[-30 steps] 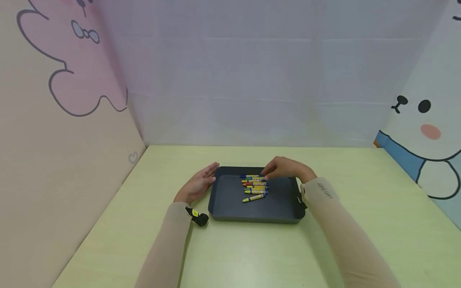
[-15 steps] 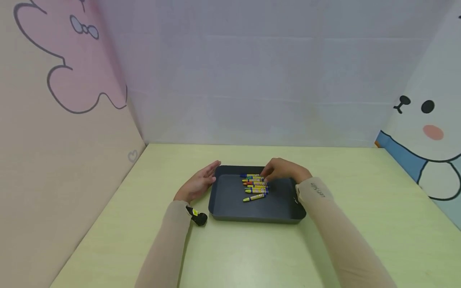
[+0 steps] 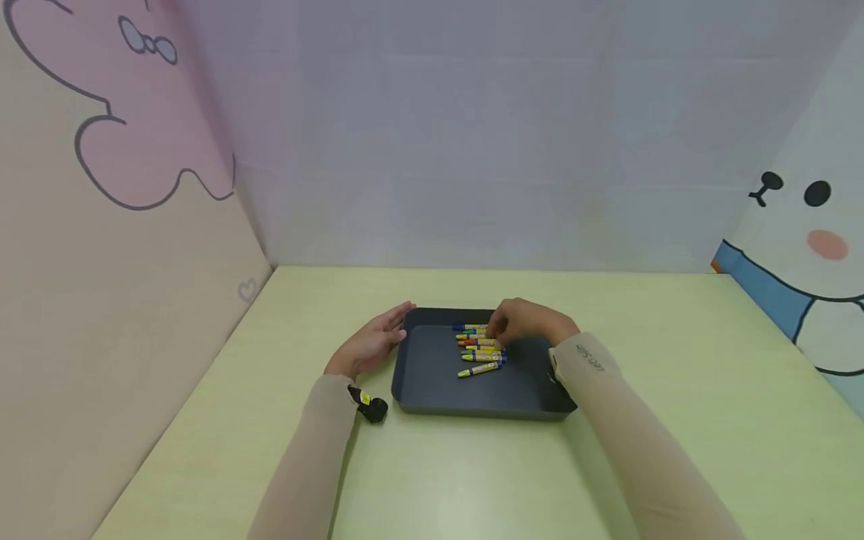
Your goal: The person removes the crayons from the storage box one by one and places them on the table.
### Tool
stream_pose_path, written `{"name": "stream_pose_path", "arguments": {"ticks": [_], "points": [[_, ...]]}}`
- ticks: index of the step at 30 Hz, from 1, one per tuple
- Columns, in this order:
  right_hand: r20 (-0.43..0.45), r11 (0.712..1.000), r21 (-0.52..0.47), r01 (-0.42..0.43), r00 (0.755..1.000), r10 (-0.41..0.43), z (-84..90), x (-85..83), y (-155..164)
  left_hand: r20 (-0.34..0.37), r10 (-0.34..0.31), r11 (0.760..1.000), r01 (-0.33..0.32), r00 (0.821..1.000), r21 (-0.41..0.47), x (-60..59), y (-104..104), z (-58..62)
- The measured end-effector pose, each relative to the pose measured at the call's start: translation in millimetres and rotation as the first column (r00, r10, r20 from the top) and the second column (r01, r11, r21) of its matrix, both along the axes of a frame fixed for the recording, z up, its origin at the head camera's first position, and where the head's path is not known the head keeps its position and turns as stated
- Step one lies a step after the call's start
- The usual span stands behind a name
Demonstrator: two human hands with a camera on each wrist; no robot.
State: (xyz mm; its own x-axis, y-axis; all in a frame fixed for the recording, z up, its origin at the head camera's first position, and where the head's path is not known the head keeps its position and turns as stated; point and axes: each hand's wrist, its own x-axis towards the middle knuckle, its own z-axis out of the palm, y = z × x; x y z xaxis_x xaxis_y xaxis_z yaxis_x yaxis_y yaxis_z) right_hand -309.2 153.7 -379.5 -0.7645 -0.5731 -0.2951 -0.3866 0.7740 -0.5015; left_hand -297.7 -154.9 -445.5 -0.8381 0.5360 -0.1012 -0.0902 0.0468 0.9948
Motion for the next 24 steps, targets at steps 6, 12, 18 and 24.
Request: {"name": "stream_pose_path", "arguments": {"ticks": [6, 12, 18, 24], "points": [[-0.012, 0.999, 0.04, 0.013, 1.0, -0.013, -0.5, 0.0, 0.9, 0.028, 0.003, 0.999, -0.002, 1.0, -0.047, -1.1, -0.1, 3.2], [-0.029, 1.0, 0.021, 0.011, 1.0, -0.01, -3.9, 1.8, 1.7, 0.034, 0.0, 0.999, 0.001, 0.999, -0.044, 0.6, -0.6, 2.5], [-0.028, 1.0, 0.005, 0.018, 0.999, -0.018, -3.0, 5.4, 1.9, 0.036, 0.002, 0.999, 0.0, 0.999, -0.039, 2.1, -0.9, 2.6], [-0.041, 1.0, -0.009, -0.005, 0.999, 0.005, 2.0, 5.5, 1.9, 0.04, 0.016, 0.999, -0.014, 0.999, -0.048, 0.9, -1.0, 3.4]]}}
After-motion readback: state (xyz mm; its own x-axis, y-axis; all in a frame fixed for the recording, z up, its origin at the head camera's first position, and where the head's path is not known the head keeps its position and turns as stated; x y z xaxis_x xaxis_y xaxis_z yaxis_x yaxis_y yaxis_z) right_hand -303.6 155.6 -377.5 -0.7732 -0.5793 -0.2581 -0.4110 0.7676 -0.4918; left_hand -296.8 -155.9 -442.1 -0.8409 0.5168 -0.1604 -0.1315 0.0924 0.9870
